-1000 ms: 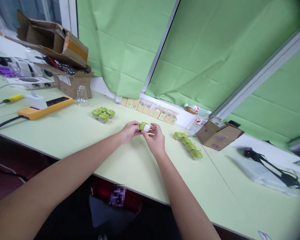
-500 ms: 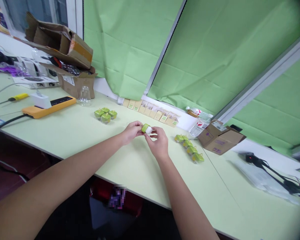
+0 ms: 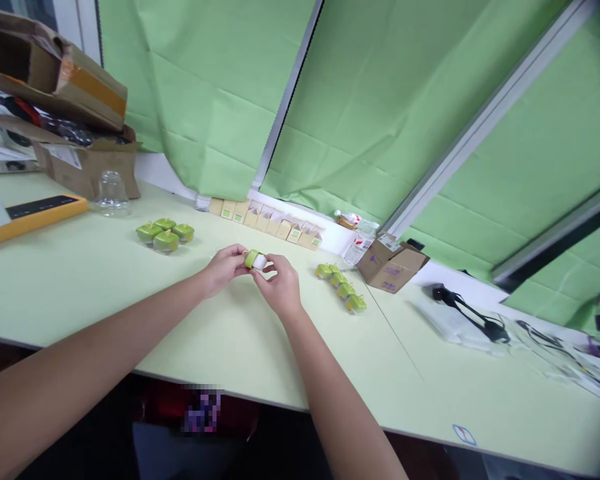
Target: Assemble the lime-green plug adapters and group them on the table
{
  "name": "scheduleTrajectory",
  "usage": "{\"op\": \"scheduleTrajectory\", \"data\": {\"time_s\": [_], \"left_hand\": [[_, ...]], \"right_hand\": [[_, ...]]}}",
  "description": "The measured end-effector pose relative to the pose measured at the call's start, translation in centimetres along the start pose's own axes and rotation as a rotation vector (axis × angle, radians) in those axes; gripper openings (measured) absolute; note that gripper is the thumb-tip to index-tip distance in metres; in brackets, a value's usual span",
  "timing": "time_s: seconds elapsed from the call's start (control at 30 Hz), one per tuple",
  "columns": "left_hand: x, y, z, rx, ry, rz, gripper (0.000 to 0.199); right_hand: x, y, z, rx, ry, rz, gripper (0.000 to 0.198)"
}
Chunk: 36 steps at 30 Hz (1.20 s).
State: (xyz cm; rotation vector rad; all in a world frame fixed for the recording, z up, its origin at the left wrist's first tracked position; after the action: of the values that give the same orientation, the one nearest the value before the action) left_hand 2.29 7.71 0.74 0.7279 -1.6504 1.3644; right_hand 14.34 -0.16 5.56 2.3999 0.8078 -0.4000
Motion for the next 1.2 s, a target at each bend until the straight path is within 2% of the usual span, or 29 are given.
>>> {"op": "scheduleTrajectory", "data": {"time_s": [0.23,0.43,0.67,0.73,0.87,0.93,1.07,1.2], "left_hand": [[0.0,0.0,-0.3,0.008,0.011,0.006,0.015],[0.2,-0.1,-0.4,-0.011,0.007,0.05,0.016],[0.8,-0.3,-0.4,-0.049,0.009,0.112,0.016],[1.3,-0.5,-0.3,-0.072,-0.001,0.13,0.017],[2.0,-0.8,-0.1,-0.129,-0.045,0.092,0.016],[1.9,-0.8,-0.1,-0.15,-0.057,0.044,0.017],[1.4,-0.8,-0.2,-0.155,-0.041,0.012,0.016],[1.1,-0.5,-0.3,-0.114,0.051,0.086,0.009]], "right_hand": [[0.0,0.0,0.2,0.021,-0.011,0.037,0.032],[-0.6,-0.5,0.5,0.026,0.025,0.095,0.037],[-1.4,0.2,0.1,0.061,0.004,-0.001,0.043],[-1.2,0.4,-0.1,0.06,-0.064,-0.095,0.046],[0.7,0.0,0.1,0.06,-0.355,-0.344,0.052],[1.4,-0.3,0.1,0.049,-0.447,-0.426,0.055],[1.6,-1.0,-0.1,-0.069,-0.485,-0.495,0.05],[2.9,-1.3,-0.1,-0.168,-0.509,-0.512,0.047]]}}
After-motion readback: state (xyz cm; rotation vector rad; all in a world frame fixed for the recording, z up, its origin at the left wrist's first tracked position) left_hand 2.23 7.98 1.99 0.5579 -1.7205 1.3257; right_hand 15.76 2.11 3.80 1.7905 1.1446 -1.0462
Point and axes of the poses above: each hand's wrist, its own z-axis away from the middle knuckle, its own y-axis out of the back of the hand, x = y × z, the point moved 8 cm from there along -z, towards the middle knuckle, and after that the axes turned 10 degrees about x, right-handed, at the moved point
